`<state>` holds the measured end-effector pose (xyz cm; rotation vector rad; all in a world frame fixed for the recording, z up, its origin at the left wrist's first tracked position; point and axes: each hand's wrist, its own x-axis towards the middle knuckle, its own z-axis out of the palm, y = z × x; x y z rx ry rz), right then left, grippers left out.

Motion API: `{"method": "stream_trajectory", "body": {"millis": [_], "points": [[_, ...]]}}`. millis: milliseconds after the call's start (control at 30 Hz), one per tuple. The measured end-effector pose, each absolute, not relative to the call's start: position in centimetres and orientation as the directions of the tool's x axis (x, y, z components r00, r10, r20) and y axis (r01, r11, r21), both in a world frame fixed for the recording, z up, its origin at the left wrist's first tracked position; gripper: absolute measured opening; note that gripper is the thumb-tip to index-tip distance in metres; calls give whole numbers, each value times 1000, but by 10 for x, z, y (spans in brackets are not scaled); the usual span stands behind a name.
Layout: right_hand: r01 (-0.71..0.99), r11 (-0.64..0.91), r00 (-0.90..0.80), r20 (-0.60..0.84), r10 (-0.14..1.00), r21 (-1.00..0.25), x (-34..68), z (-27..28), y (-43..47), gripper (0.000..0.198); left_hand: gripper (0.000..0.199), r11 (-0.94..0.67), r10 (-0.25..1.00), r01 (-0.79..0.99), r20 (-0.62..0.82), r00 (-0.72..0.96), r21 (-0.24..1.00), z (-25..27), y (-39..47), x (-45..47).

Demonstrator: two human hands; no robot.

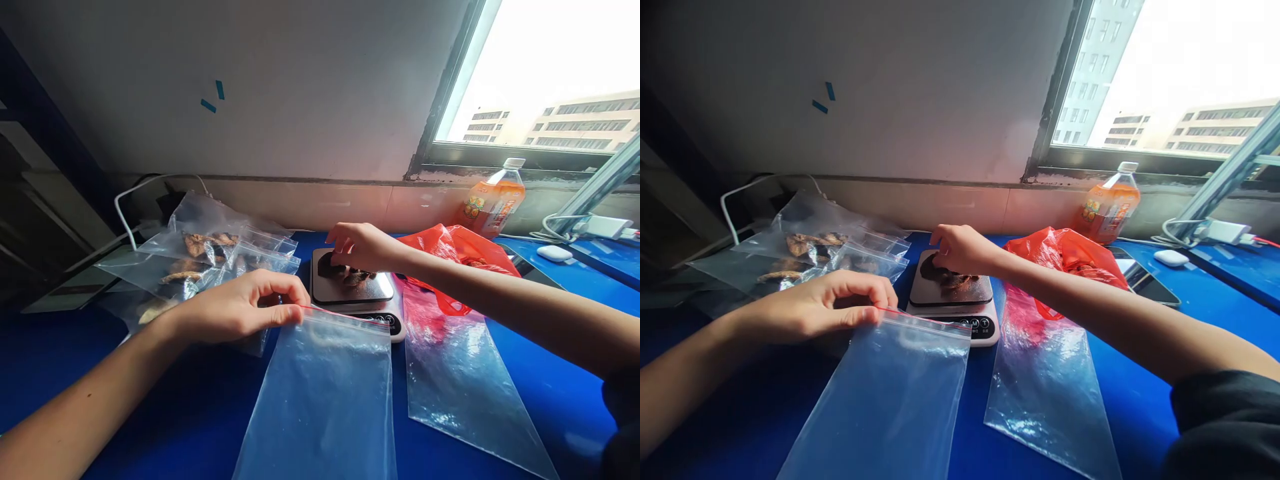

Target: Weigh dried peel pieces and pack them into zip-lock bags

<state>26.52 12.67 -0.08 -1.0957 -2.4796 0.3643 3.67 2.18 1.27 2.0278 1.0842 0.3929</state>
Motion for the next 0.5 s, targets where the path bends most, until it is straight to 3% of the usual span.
{"method": "stream_trajectory", "body": {"millis": [267, 500], "points": [[649, 677, -653, 203, 730, -347, 253, -5, 130, 41, 20, -340, 803, 588, -99, 588, 734, 15, 19, 39], [603, 699, -639, 290, 712, -386, 255, 9, 125, 40, 25, -343, 822, 607, -84, 563, 716, 15, 18, 38]]}}
